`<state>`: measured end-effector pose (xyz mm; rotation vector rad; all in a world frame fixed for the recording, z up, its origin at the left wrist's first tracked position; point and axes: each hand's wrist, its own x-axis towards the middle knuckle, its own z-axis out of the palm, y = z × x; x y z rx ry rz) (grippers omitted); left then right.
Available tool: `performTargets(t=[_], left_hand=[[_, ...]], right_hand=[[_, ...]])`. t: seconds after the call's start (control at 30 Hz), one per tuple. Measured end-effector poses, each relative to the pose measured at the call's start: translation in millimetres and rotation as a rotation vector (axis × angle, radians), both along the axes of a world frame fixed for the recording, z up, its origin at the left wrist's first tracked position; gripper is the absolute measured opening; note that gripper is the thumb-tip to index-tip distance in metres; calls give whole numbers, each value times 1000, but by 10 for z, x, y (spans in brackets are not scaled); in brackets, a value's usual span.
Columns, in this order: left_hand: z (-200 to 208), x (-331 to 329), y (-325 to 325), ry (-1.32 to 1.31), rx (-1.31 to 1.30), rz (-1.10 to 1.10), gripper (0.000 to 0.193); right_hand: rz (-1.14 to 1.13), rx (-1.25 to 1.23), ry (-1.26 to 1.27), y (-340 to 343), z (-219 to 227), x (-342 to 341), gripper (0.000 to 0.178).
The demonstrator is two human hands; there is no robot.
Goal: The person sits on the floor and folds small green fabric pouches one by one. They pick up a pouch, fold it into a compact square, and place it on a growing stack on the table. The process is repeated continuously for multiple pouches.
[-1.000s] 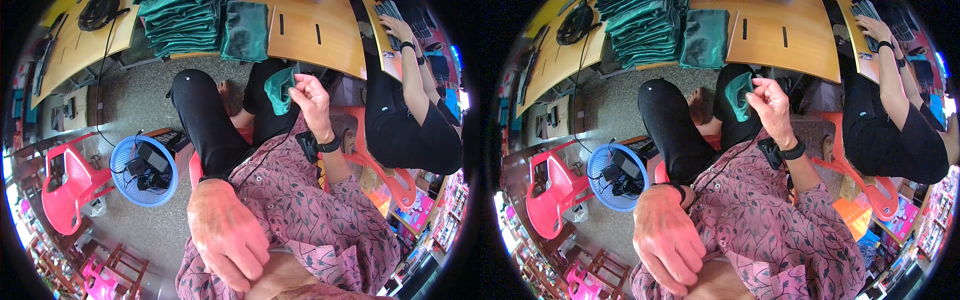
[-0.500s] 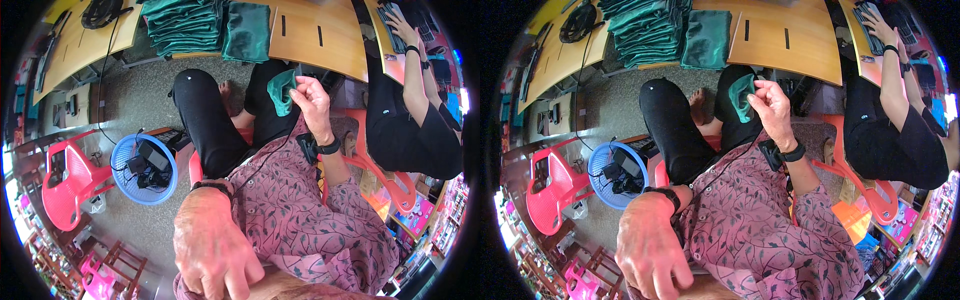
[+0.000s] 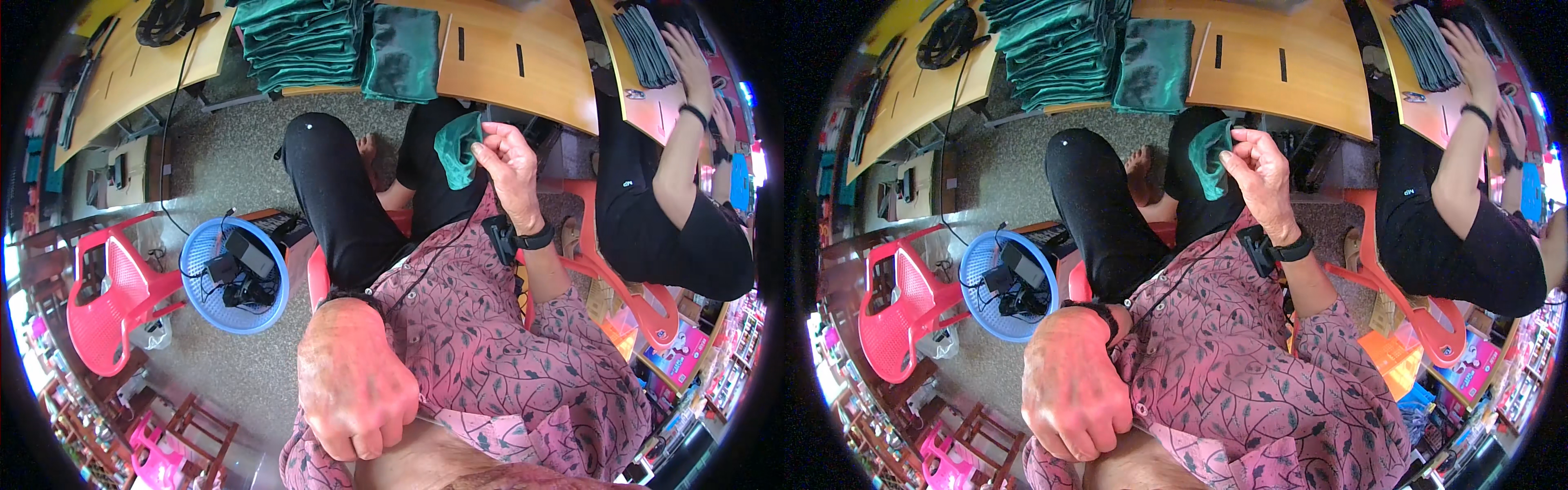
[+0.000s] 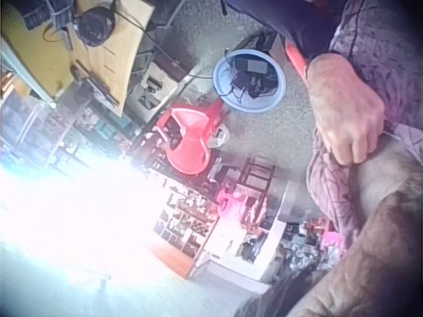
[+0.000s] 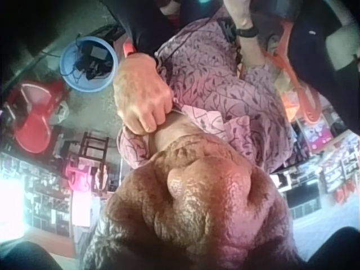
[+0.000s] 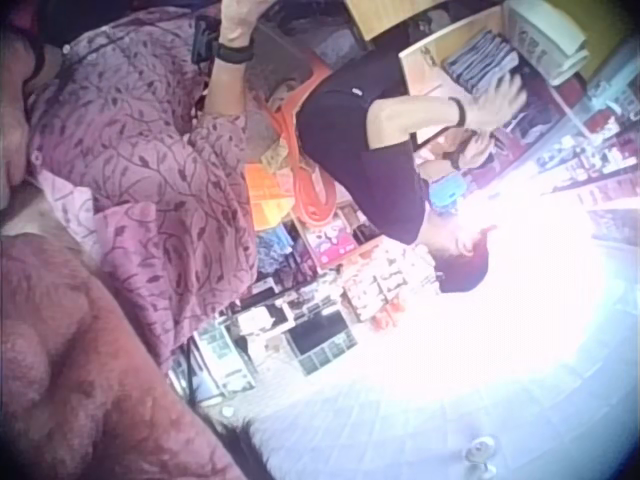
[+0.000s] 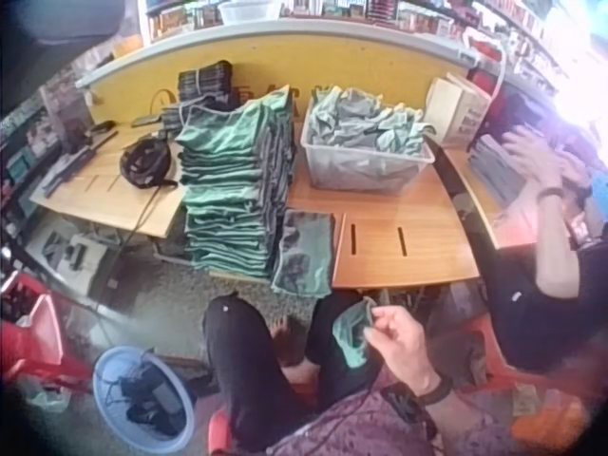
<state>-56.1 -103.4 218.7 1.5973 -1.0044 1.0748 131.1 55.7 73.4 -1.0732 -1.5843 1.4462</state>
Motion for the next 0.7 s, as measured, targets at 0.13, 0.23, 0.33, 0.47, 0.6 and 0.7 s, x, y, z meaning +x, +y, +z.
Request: performTargets(t=[0.13,0.23,0.33,0.47,0.6,0.7], left_hand=[[5,13,-32,117,17,56,19],[24,22,-28,70,3,22,20],[60,72,-79,-92,-167,-4,21],[-4,37,-113,8,-73,18,22],[30,28,-92,115,33,45,21],[-62,18,25,141,107,-17,19]], right_hand=[[-4,-7,21,-6,-10,1,31],[-6,5,27,3,-19,6,31],[-17,22,34,6,-12,1,30],[-21,10,76,-4,-23,-20,29],[7,-24,109,-32,-20,-62,30],[-64,21,87,6,-29,48,30]])
